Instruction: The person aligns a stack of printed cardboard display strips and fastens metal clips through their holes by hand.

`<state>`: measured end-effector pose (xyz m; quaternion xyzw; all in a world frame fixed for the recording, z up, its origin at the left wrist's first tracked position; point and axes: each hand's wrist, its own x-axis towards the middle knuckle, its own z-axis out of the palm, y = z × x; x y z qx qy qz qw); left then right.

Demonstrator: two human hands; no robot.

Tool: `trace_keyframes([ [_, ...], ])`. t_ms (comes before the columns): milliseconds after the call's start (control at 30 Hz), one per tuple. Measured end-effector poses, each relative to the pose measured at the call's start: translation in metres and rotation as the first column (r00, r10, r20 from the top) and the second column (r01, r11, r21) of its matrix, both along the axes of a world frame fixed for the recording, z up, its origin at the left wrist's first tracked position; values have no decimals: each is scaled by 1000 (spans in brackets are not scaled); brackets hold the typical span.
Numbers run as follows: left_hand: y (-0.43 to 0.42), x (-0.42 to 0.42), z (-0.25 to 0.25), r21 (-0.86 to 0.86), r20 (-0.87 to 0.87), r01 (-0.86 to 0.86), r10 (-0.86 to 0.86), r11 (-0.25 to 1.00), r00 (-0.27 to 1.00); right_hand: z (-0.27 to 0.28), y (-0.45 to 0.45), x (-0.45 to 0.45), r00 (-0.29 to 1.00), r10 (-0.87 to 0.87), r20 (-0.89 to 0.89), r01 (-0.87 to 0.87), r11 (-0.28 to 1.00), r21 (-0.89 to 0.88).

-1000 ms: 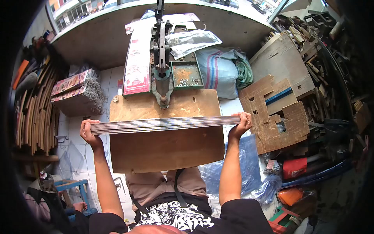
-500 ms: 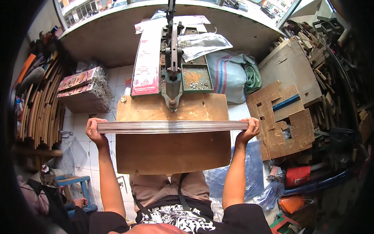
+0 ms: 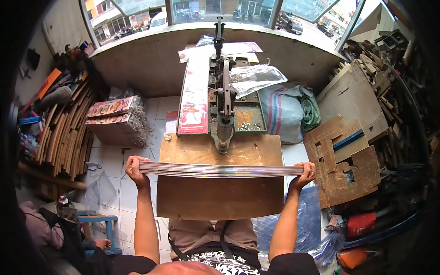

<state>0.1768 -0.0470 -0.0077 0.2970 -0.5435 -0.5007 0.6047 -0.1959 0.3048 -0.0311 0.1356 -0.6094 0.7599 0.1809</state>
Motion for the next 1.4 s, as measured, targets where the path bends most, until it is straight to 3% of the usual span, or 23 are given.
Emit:
trace_keyframes([
  [1400,1,-3,3,-9,33,-27,27,1000,999,7,-6,7,997,-12,75,13,1000,-4],
])
